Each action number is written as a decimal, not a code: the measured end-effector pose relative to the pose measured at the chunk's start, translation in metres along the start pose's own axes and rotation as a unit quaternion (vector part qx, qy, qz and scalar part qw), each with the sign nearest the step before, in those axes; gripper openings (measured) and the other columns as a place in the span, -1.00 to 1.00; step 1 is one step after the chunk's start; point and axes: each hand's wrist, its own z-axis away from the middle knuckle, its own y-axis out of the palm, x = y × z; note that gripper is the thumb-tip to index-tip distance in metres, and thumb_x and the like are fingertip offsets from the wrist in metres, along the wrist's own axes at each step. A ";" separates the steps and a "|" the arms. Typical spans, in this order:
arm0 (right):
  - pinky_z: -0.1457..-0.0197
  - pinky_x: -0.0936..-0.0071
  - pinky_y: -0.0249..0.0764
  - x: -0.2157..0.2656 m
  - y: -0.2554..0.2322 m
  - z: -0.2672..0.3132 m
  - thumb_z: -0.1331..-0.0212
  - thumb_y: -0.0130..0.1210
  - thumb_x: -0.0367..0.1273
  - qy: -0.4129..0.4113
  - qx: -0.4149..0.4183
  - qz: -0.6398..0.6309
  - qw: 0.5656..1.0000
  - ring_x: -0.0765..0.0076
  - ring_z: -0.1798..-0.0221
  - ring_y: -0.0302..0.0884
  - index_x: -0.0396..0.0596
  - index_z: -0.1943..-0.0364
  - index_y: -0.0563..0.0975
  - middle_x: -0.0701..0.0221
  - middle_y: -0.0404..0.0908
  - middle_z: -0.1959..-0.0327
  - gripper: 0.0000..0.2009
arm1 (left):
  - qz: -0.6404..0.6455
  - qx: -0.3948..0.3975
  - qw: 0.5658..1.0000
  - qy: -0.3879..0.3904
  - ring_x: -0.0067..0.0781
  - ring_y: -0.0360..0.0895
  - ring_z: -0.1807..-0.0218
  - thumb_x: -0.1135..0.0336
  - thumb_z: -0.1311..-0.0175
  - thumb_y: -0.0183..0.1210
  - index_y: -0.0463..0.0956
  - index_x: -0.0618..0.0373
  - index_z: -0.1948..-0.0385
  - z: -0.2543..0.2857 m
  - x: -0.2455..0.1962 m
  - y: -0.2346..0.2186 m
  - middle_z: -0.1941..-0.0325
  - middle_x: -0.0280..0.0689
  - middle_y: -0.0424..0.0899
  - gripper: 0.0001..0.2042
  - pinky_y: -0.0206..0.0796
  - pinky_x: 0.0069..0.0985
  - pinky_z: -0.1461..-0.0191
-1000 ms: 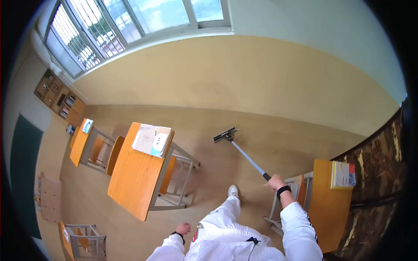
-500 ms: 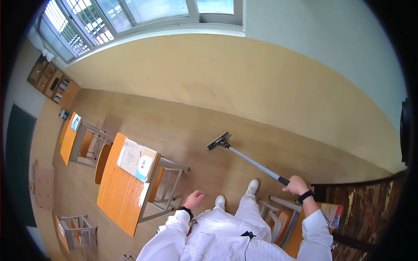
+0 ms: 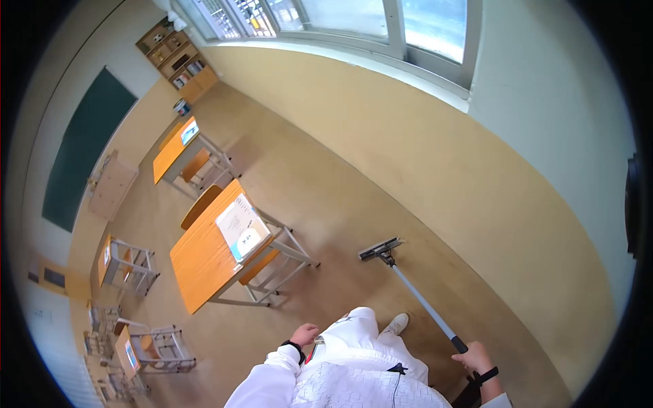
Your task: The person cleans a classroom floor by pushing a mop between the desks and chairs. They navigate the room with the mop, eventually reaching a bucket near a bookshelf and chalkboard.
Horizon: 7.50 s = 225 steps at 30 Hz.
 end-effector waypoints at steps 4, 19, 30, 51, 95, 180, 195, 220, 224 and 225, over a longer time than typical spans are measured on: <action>0.63 0.48 0.34 0.008 -0.033 -0.003 0.32 0.25 -0.25 -0.006 -0.013 0.077 0.997 0.38 0.74 0.43 -0.21 0.68 0.43 0.30 0.43 0.81 -0.69 | -0.089 0.049 0.972 0.210 -0.51 0.48 0.41 0.23 -0.02 0.02 0.42 0.19 0.27 -0.034 -0.015 0.039 0.40 -0.24 0.53 -0.72 0.32 -0.57 0.36; 0.61 0.43 0.31 -0.006 -0.109 -0.050 0.40 0.27 -0.19 -0.065 -0.050 0.153 0.985 0.33 0.71 0.42 -0.21 0.70 0.43 0.27 0.43 0.77 -0.64 | 0.034 -0.012 0.996 0.083 -0.48 0.48 0.43 0.32 -0.02 0.00 0.39 0.26 0.28 -0.067 -0.122 0.129 0.41 -0.23 0.51 -0.75 0.34 -0.58 0.34; 0.46 0.32 0.33 -0.200 -0.159 -0.138 0.41 0.26 -0.22 -0.168 -0.058 0.194 0.965 0.10 0.54 0.44 -0.20 0.66 0.45 0.15 0.47 0.64 -0.67 | 0.169 -0.160 0.972 -0.038 -0.52 0.42 0.52 0.32 0.00 -0.02 0.41 0.22 0.28 -0.006 -0.033 0.257 0.46 -0.30 0.50 -0.75 0.26 -0.64 0.50; 0.79 0.55 0.05 -0.263 -0.132 -0.233 0.27 0.20 -0.34 -0.022 0.074 -0.094 0.993 0.56 0.84 0.17 -0.06 0.79 0.37 0.52 0.26 0.88 -0.77 | 0.087 -0.129 0.988 0.015 -0.51 0.46 0.30 0.25 -0.06 0.01 0.37 0.22 0.18 0.095 -0.044 0.325 0.31 -0.25 0.52 -0.68 0.29 -0.59 0.25; 0.75 0.46 0.07 0.864 0.069 -0.465 0.08 0.14 -0.31 -0.095 0.119 -0.122 0.981 0.48 0.81 0.16 -0.14 0.69 0.38 0.45 0.27 0.82 -0.75 | 0.253 -0.274 0.911 0.174 -0.49 0.45 0.21 0.36 -0.13 -0.01 0.34 0.25 0.18 -0.198 -0.463 -0.242 0.26 -0.22 0.51 -0.75 0.27 -0.61 0.12; 0.82 0.60 0.01 2.562 0.276 -0.896 0.18 0.23 -0.30 -0.187 0.149 0.091 0.967 0.58 0.83 0.17 -0.09 0.78 0.38 0.49 0.31 0.83 -0.72 | 0.104 -0.343 0.931 0.063 -0.37 0.47 0.35 0.16 -0.07 -0.04 0.41 0.14 0.27 -1.074 -0.885 -1.543 0.41 -0.24 0.52 -0.72 0.31 -0.46 0.28; 0.78 0.68 0.12 2.760 0.435 -0.886 0.14 0.19 -0.40 -0.124 0.297 -0.007 0.947 0.59 0.78 0.21 -0.08 0.69 0.35 0.49 0.31 0.77 -0.78 | 0.642 -0.315 0.691 -0.107 -0.45 0.51 0.39 0.28 -0.11 -0.05 0.39 0.13 0.23 -1.103 -0.946 -1.666 0.36 -0.25 0.54 -0.77 0.36 -0.55 0.35; 0.86 0.61 0.02 3.068 0.799 -0.783 0.05 0.11 -0.31 -0.186 0.224 0.053 0.955 0.56 0.85 0.15 -0.02 0.75 0.29 0.51 0.23 0.83 -0.72 | 0.636 -0.410 0.650 -0.072 -0.40 0.50 0.33 0.34 -0.09 -0.05 0.32 0.14 0.20 -1.175 -0.848 -2.167 0.35 -0.21 0.51 -0.77 0.32 -0.54 0.33; 0.86 0.62 0.01 3.120 0.836 -0.796 0.06 0.12 -0.33 -0.200 0.234 0.039 0.951 0.57 0.84 0.16 -0.02 0.74 0.31 0.51 0.24 0.82 -0.74 | 0.662 -0.395 0.632 -0.084 -0.32 0.48 0.25 0.34 -0.09 -0.04 0.30 0.16 0.16 -1.179 -0.846 -2.194 0.28 -0.15 0.48 -0.73 0.33 -0.49 0.22; 0.86 0.62 0.02 3.130 0.852 -0.794 0.05 0.11 -0.33 -0.201 0.237 0.026 0.950 0.57 0.84 0.17 -0.03 0.74 0.31 0.50 0.24 0.82 -0.74 | 0.679 -0.396 0.609 -0.109 -0.32 0.49 0.26 0.33 -0.08 -0.03 0.30 0.15 0.16 -1.182 -0.845 -2.189 0.28 -0.15 0.48 -0.73 0.33 -0.49 0.22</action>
